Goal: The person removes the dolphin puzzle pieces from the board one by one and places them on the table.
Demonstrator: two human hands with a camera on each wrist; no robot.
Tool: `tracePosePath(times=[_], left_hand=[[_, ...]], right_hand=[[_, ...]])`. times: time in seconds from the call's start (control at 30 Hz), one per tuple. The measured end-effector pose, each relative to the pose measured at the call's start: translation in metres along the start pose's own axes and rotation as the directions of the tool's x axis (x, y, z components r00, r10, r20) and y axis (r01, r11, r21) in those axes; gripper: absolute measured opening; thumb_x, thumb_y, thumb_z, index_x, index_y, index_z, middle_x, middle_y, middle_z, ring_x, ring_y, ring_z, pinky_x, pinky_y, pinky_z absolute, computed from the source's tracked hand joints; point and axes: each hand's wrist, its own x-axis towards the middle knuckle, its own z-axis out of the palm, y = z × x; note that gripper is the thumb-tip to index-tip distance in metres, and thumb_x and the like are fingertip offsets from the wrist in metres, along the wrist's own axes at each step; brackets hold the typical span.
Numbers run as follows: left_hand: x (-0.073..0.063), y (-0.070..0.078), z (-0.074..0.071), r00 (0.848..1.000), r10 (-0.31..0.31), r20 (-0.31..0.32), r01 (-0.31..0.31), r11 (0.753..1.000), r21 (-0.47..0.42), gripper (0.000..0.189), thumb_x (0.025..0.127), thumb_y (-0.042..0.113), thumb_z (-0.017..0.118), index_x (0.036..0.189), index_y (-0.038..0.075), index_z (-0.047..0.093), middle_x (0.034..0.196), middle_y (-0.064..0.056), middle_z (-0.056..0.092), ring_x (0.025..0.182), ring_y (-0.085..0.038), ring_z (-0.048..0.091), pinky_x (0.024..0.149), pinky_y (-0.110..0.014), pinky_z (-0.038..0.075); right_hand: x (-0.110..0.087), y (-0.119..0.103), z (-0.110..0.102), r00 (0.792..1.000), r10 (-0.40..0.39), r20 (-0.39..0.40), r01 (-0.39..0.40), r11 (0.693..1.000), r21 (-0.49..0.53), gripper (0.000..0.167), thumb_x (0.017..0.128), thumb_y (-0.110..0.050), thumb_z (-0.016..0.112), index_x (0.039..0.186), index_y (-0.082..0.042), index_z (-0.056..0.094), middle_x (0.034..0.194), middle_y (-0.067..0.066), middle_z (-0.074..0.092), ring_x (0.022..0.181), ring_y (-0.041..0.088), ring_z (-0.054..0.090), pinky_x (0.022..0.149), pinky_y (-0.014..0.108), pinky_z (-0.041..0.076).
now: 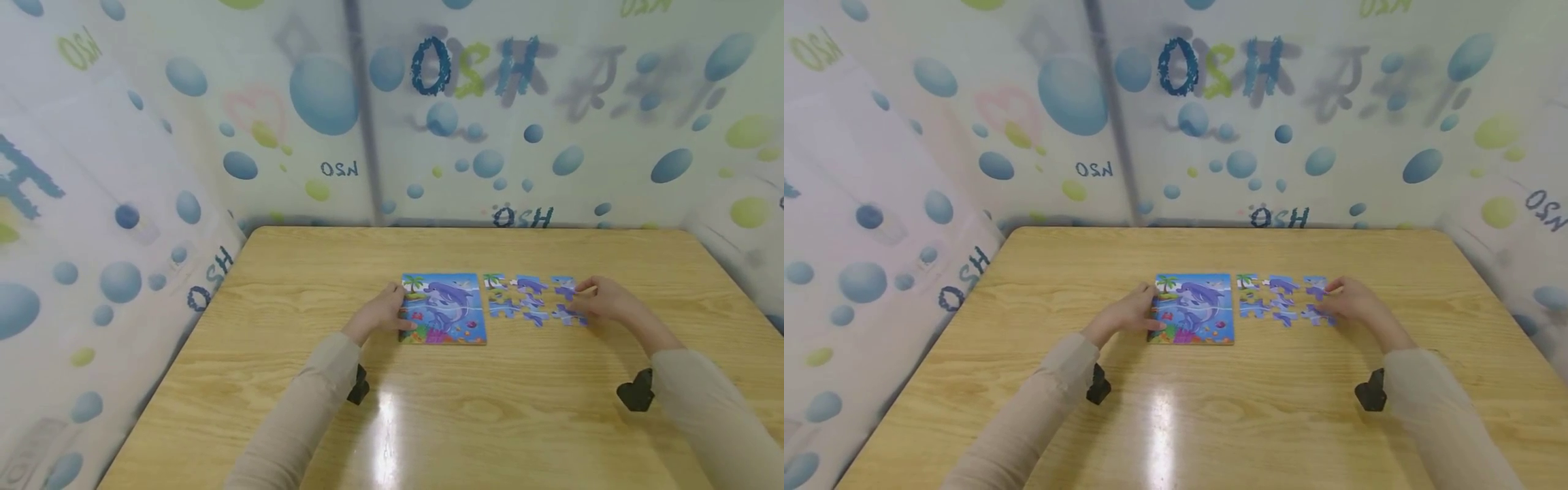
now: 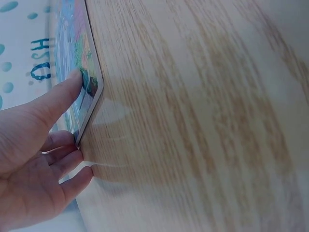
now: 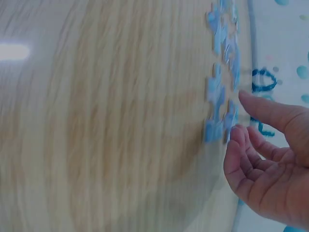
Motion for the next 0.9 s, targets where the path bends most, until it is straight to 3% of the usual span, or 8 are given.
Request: tracePosePath(times=[0.27, 0.53, 0.7, 0.9], left_hand=[[-0.002, -0.005, -0.003, 0.999, 0.052, 0.014, -0.052, 0.998, -0.034, 0.074, 0.081, 0.029, 0.068, 0.136, -0.002, 0.03, 0.135, -0.019, 0.033, 0.123, -0.03, 0.04, 0.108, -0.04, 0.033], [-0.003, -0.01, -0.006, 0.987, 0.143, 0.07, -0.144, 0.989, 0.015, 0.092, 0.073, 0.032, 0.076, 0.138, -0.006, 0.023, 0.136, -0.021, 0.028, 0.123, -0.031, 0.035, 0.107, -0.042, 0.033], [-0.003, -0.009, -0.007, 0.987, 0.124, 0.103, -0.127, 0.992, 0.025, 0.095, 0.075, 0.032, 0.075, 0.14, -0.006, 0.018, 0.141, -0.021, 0.022, 0.129, -0.031, 0.029, 0.11, -0.041, 0.029], [-0.005, -0.007, -0.007, 0.988, 0.115, 0.104, -0.119, 0.992, 0.034, 0.098, 0.075, 0.032, 0.075, 0.141, -0.007, 0.015, 0.145, -0.023, 0.019, 0.133, -0.033, 0.026, 0.111, -0.041, 0.027]], right_hand=[[0.016, -0.05, 0.031, 0.984, -0.178, 0.011, 0.179, 0.983, -0.041, 0.048, 0.088, -0.028, 0.059, 0.118, 0.007, 0.046, 0.102, 0.021, 0.053, 0.085, 0.022, 0.053, 0.068, 0.029, 0.047], [0.029, -0.107, 0.071, 0.937, -0.335, 0.101, 0.341, 0.939, -0.045, 0.036, 0.088, -0.019, 0.059, 0.113, 0.006, 0.054, 0.102, 0.02, 0.059, 0.092, 0.027, 0.057, 0.077, 0.037, 0.051], [0.039, -0.14, 0.097, 0.908, -0.384, 0.171, 0.398, 0.915, -0.061, 0.035, 0.086, -0.019, 0.062, 0.11, 0.006, 0.057, 0.1, 0.017, 0.061, 0.089, 0.023, 0.058, 0.075, 0.033, 0.051], [0.046, -0.169, 0.125, 0.9, -0.389, 0.196, 0.418, 0.898, -0.137, 0.042, 0.081, -0.019, 0.068, 0.113, 0.005, 0.056, 0.103, 0.015, 0.061, 0.092, 0.023, 0.058, 0.079, 0.033, 0.051]])
